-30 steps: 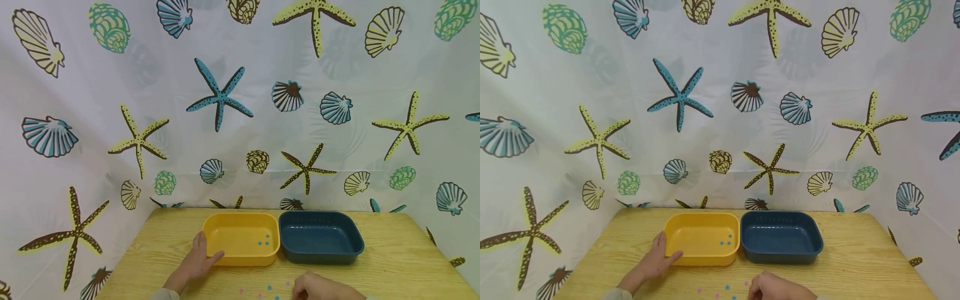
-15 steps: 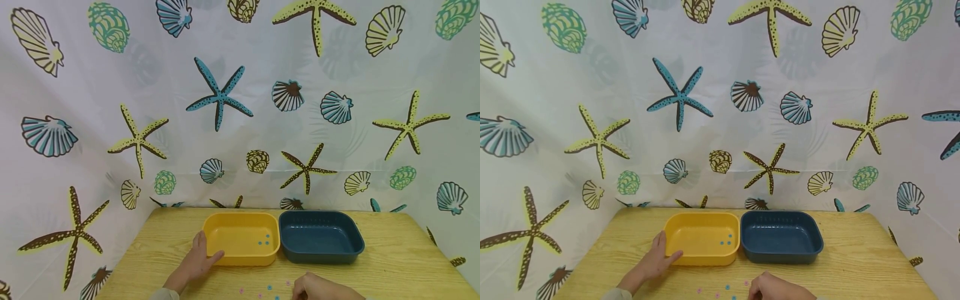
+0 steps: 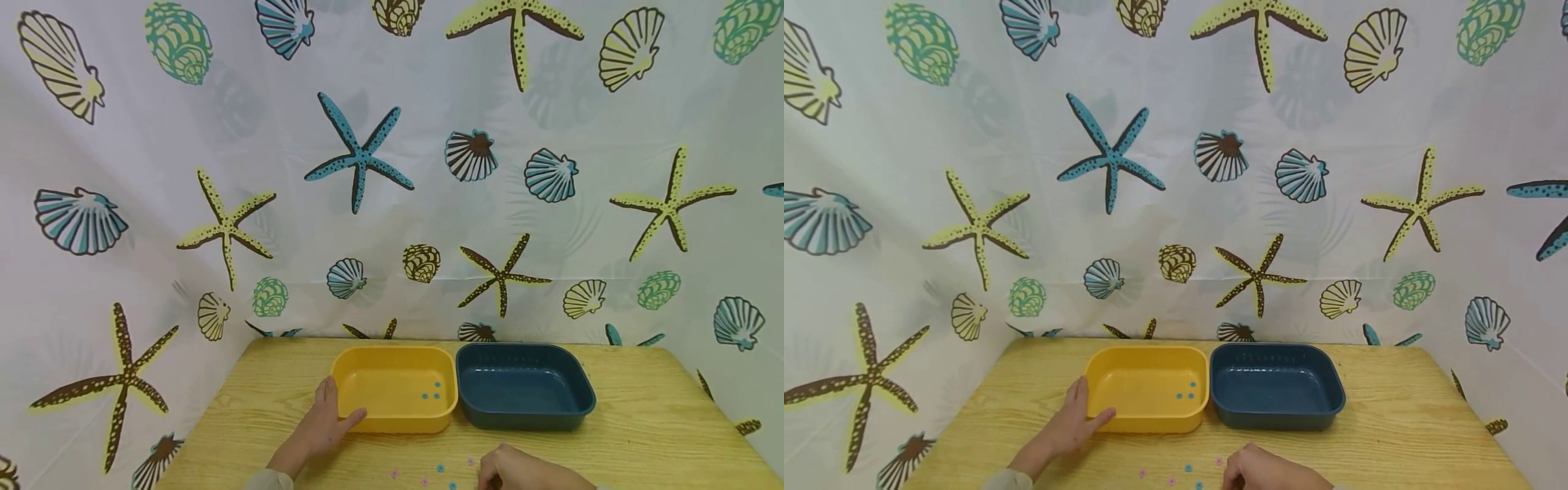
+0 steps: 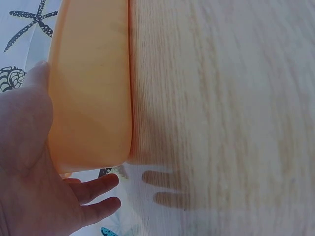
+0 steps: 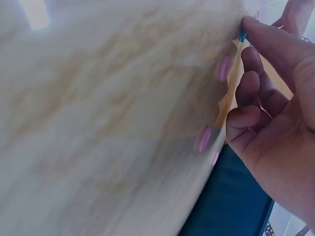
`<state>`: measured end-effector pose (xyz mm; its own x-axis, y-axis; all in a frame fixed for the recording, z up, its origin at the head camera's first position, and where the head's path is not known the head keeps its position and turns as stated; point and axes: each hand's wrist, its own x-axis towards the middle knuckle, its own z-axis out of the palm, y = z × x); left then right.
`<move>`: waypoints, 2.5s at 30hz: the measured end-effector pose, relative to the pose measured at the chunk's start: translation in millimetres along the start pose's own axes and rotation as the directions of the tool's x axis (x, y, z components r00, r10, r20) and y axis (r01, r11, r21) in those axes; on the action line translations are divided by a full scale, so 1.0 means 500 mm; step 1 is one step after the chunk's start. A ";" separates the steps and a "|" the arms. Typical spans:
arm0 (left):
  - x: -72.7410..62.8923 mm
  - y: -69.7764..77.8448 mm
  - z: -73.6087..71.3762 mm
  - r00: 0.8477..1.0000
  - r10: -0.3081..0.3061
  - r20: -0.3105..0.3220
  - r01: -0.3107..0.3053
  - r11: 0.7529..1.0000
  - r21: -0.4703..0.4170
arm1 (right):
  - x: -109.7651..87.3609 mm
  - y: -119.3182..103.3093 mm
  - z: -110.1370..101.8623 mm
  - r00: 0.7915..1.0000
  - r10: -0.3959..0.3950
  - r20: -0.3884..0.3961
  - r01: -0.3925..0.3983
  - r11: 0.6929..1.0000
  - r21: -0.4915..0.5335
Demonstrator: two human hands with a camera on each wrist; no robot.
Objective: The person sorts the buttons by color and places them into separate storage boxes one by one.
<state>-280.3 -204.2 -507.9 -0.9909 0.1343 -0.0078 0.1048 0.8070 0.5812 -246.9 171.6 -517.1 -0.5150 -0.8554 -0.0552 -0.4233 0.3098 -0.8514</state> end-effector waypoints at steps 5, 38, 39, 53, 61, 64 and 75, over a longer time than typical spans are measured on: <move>-0.002 0.002 -0.001 1.000 -0.007 0.006 0.007 1.000 -0.006 | -0.003 0.001 0.000 0.999 0.044 -0.005 -0.044 0.999 -0.013; 0.001 -0.003 -0.002 1.000 0.010 0.005 -0.010 1.000 -0.021 | 0.003 -0.026 -0.026 0.992 -0.004 -0.125 -0.012 0.992 -0.127; 0.001 -0.003 -0.002 1.000 0.010 0.006 -0.010 1.000 -0.021 | 0.005 -0.028 -0.028 0.990 -0.014 -0.139 -0.006 0.990 -0.139; -0.001 0.000 -0.005 1.000 0.010 0.006 -0.010 1.000 -0.025 | 0.024 -0.051 -0.059 0.969 0.026 -0.245 -0.060 0.989 -0.132; 0.001 -0.004 -0.002 1.000 0.012 0.003 -0.012 1.000 -0.022 | 0.038 -0.062 -0.077 0.962 0.041 -0.270 -0.068 0.993 -0.092; 0.001 -0.004 -0.002 1.000 0.012 0.005 -0.012 1.000 -0.020 | 0.043 -0.065 -0.082 0.958 0.043 -0.284 -0.066 0.995 -0.072; -0.002 0.000 -0.002 1.000 0.007 0.003 -0.007 1.000 -0.010 | 0.067 -0.073 -0.095 0.945 0.037 -0.326 -0.068 0.994 -0.085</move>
<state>-279.6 -204.9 -507.2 -0.9898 0.1420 -0.0061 0.1112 0.8002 0.5893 -284.0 151.1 -463.0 -0.7450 -0.6615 0.0863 -0.4488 0.4013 -0.7984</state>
